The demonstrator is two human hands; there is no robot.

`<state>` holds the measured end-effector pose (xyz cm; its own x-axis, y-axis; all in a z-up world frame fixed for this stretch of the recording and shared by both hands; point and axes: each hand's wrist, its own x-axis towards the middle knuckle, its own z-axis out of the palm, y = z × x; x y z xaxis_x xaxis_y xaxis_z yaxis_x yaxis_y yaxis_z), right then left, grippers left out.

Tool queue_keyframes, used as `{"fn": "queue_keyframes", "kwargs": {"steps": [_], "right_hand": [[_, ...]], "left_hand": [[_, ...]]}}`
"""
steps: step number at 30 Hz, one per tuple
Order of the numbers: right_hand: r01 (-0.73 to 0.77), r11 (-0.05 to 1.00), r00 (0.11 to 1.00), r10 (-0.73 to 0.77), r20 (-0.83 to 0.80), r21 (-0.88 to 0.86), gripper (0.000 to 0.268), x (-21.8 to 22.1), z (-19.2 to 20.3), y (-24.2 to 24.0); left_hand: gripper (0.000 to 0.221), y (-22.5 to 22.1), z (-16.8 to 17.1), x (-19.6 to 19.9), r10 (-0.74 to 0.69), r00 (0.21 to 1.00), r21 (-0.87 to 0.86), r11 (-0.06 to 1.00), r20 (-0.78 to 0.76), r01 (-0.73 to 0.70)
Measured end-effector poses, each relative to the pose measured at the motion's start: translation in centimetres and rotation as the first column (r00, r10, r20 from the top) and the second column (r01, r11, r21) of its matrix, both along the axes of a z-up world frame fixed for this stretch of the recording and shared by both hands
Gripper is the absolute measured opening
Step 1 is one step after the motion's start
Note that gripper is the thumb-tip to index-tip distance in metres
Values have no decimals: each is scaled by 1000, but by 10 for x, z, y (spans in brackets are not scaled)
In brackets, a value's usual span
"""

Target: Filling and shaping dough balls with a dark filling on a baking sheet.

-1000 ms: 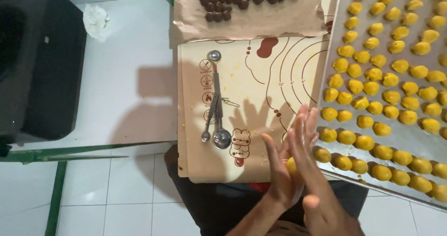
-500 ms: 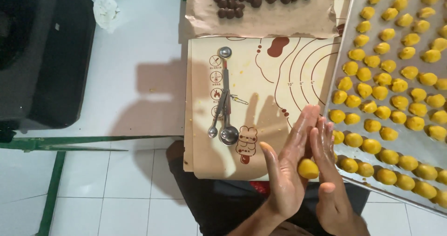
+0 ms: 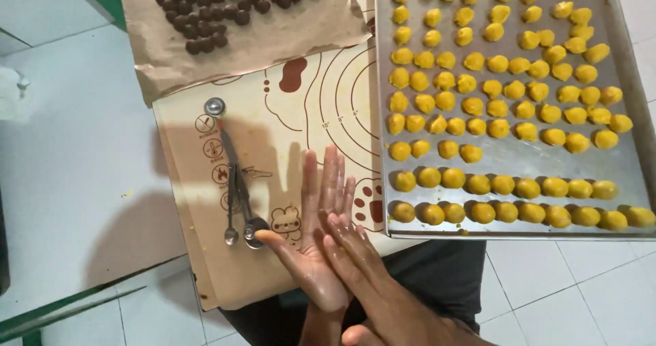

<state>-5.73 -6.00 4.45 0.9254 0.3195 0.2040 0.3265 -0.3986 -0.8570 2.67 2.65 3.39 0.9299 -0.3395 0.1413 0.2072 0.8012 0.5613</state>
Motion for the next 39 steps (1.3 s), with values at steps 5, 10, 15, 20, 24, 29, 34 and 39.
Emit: {"fn": "queue_keyframes", "kwargs": {"steps": [5,10,15,20,24,29,34,39], "right_hand": [[153,988,987,-151,53,-34,82,15,-6,-13],[265,962,962,-258,94,-69,77,32,17,-19],[11,996,1000,-12,-11,-84,92,6,11,-13],[234,956,970,-217,111,-175,79,30,1,-26],[161,987,981,-158,110,-23,80,35,30,-7],[55,995,998,-51,44,-84,85,22,5,-14],[156,978,983,-139,123,-139,79,45,16,-22],[70,991,990,-55,131,-114,78,43,30,-8]], "left_hand": [[95,-17,3,-14,-44,995,-14,999,-86,43],[87,-42,-36,-18,-189,964,-303,944,-187,126],[98,-18,-5,12,-130,990,-176,977,-61,117],[95,-30,-18,-1,-166,986,-92,982,2,165],[95,-44,-29,-2,-155,987,-142,979,-40,148],[95,-23,-12,13,-118,993,-188,975,6,117],[83,-46,-16,-9,-168,978,-356,928,-121,115],[92,-34,-7,29,-154,987,-154,977,-40,146]]}}
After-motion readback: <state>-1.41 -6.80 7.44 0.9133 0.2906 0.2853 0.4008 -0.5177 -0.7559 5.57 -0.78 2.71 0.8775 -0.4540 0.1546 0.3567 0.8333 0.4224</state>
